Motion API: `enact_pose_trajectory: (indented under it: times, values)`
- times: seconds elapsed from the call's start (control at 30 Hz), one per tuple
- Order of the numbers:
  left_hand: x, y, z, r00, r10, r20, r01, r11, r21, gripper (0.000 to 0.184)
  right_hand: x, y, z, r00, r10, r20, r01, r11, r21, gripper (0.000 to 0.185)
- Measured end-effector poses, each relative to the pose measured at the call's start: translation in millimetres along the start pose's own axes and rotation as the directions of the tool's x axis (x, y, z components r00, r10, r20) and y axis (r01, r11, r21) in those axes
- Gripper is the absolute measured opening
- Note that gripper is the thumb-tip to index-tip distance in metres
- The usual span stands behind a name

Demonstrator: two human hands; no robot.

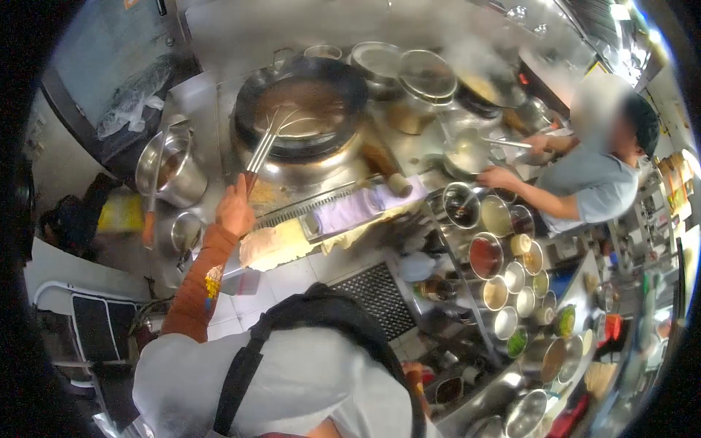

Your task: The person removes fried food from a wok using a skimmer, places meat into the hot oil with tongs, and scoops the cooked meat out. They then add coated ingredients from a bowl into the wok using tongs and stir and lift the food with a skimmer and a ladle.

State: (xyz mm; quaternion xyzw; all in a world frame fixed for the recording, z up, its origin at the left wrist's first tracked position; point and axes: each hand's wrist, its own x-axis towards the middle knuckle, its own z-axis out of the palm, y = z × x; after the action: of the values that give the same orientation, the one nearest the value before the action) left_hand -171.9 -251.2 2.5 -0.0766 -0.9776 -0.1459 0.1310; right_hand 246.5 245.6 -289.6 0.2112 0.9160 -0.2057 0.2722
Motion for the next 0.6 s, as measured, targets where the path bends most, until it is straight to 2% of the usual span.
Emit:
enact_pose_trajectory:
  times: [0.13,0.2,0.23,0.27,0.3,0.33,0.37,0.4,0.43,0.47,0.5,0.57,0.6]
  values:
    - [32,-12,-27,0.999,0.031,-0.041,-0.036,0.994,-0.105,0.064,50,31,5,0.988,-0.146,0.057,0.156,0.895,-0.417,0.022]
    - [49,-18,-41,0.997,0.049,-0.067,-0.062,0.977,-0.202,0.06,93,46,11,0.966,-0.26,0.017,0.23,0.82,-0.524,0.023]
    - [59,-35,-30,0.955,0.166,-0.245,-0.211,0.962,-0.173,0.049,113,50,13,0.948,-0.317,-0.032,0.252,0.807,-0.533,0.024]
    - [67,-29,-43,0.996,-0.003,-0.087,-0.03,0.928,-0.372,0.046,142,58,18,0.922,-0.374,-0.095,0.269,0.8,-0.537,0.024]
    - [73,-15,-66,0.986,-0.138,0.098,0.169,0.833,-0.527,0.044,143,34,1,0.942,-0.304,-0.142,0.27,0.938,-0.22,0.02]
    - [78,-3,-81,0.926,-0.229,0.299,0.372,0.686,-0.626,0.042,143,9,-17,0.954,-0.232,-0.188,0.258,0.958,0.126,0.017]
    - [83,4,-86,0.918,-0.289,0.273,0.397,0.631,-0.666,0.035,146,-6,-31,0.971,-0.175,-0.163,0.22,0.922,0.318,0.017]
    - [90,0,-85,0.908,-0.29,0.302,0.418,0.579,-0.7,0.034,150,-21,-44,0.984,-0.118,-0.137,0.171,0.851,0.497,0.017]
    - [97,-10,-81,0.899,-0.288,0.331,0.437,0.524,-0.731,0.033,156,-28,-54,0.992,-0.092,-0.089,0.126,0.838,0.531,0.017]
    - [102,-9,-83,0.889,-0.282,0.361,0.456,0.466,-0.758,0.033,157,-35,-66,0.999,0.038,0.022,-0.042,0.719,0.693,0.016]
    - [105,-6,-85,0.869,-0.342,0.358,0.483,0.429,-0.764,0.025,158,-42,-78,0.977,0.167,0.132,-0.203,0.549,0.811,0.015]
    - [116,-5,-90,0.847,-0.36,0.391,0.516,0.383,-0.767,0.021,193,14,-35,0.997,-0.024,-0.077,0.066,0.797,0.601,0.018]
    - [122,-4,-93,0.836,-0.366,0.408,0.532,0.36,-0.766,0.018,196,24,-30,0.985,-0.137,-0.101,0.165,0.909,0.382,0.019]
